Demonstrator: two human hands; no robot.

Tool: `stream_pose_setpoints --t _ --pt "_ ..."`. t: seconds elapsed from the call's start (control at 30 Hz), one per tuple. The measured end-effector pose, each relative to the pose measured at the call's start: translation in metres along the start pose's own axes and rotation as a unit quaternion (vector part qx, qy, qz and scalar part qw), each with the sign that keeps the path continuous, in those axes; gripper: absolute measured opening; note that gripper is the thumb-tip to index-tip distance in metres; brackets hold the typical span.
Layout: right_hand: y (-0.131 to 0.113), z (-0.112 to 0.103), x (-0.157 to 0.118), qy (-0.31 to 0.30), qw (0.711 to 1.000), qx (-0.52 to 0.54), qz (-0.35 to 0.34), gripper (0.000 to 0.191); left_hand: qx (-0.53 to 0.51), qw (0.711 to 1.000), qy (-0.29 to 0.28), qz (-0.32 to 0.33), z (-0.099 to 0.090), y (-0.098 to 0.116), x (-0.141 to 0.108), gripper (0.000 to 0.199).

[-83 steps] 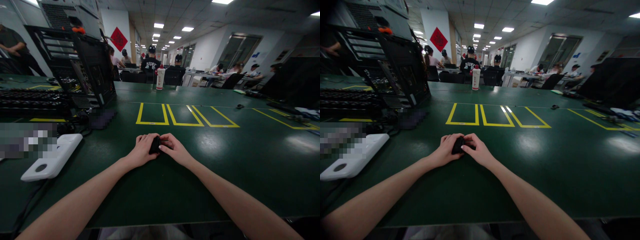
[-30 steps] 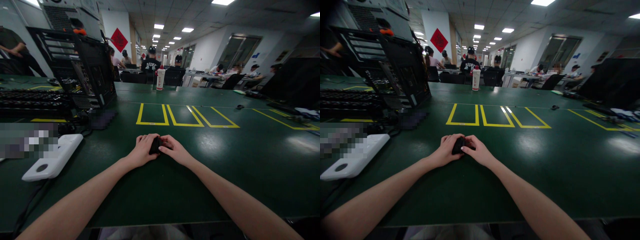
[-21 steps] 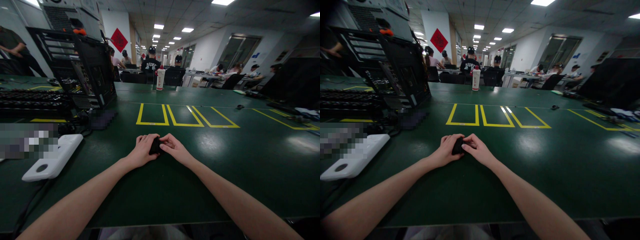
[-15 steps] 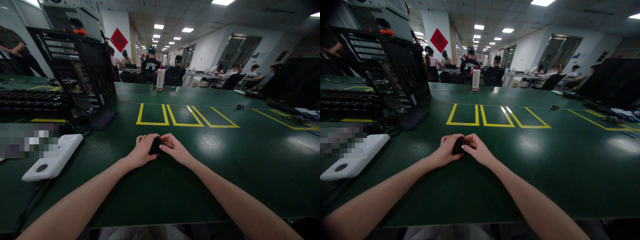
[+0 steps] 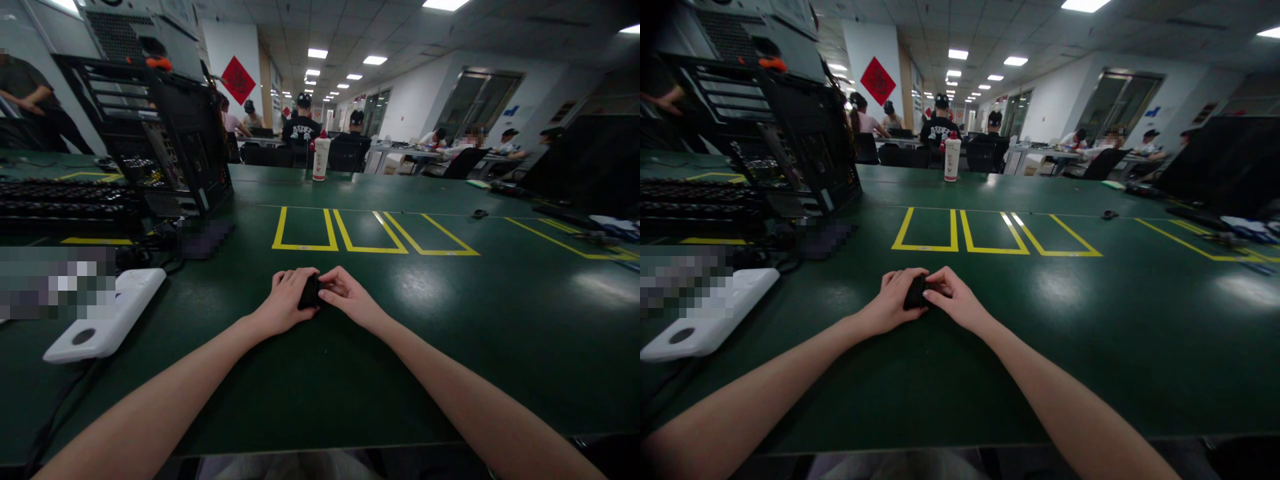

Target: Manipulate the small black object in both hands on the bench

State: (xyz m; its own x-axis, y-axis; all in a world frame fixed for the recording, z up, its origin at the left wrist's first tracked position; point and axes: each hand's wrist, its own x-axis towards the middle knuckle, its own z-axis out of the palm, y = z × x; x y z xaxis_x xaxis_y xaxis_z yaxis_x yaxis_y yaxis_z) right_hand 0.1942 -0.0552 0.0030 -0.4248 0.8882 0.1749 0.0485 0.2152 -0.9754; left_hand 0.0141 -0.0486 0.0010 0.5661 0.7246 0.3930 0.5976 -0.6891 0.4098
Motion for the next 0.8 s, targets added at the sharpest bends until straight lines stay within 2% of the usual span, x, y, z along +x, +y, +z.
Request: stream_pose_setpoints --t 0.17,0.33,0.57,0.8 --pt "-0.002 -0.0013 0.0004 0.002 1.0 -0.012 0.028 0.029 -0.006 1.0 -0.002 -0.001 -0.0003 -0.0005 -0.0006 0.057" --pt "-0.0018 -0.0021 -0.0024 -0.024 1.0 -0.009 0.008 0.034 -0.01 1.0 -0.006 -0.001 -0.0021 0.0006 -0.0004 0.058" --pt "-0.0017 0.0006 -0.0019 0.003 1.0 -0.005 0.005 0.02 -0.007 1.0 -0.002 -0.002 -0.0013 0.0003 0.0 0.057" --pt "-0.0043 -0.0018 -0.0014 -0.004 0.999 -0.029 0.036 0.029 -0.011 1.0 -0.007 -0.001 -0.0018 0.0004 -0.0002 0.057"
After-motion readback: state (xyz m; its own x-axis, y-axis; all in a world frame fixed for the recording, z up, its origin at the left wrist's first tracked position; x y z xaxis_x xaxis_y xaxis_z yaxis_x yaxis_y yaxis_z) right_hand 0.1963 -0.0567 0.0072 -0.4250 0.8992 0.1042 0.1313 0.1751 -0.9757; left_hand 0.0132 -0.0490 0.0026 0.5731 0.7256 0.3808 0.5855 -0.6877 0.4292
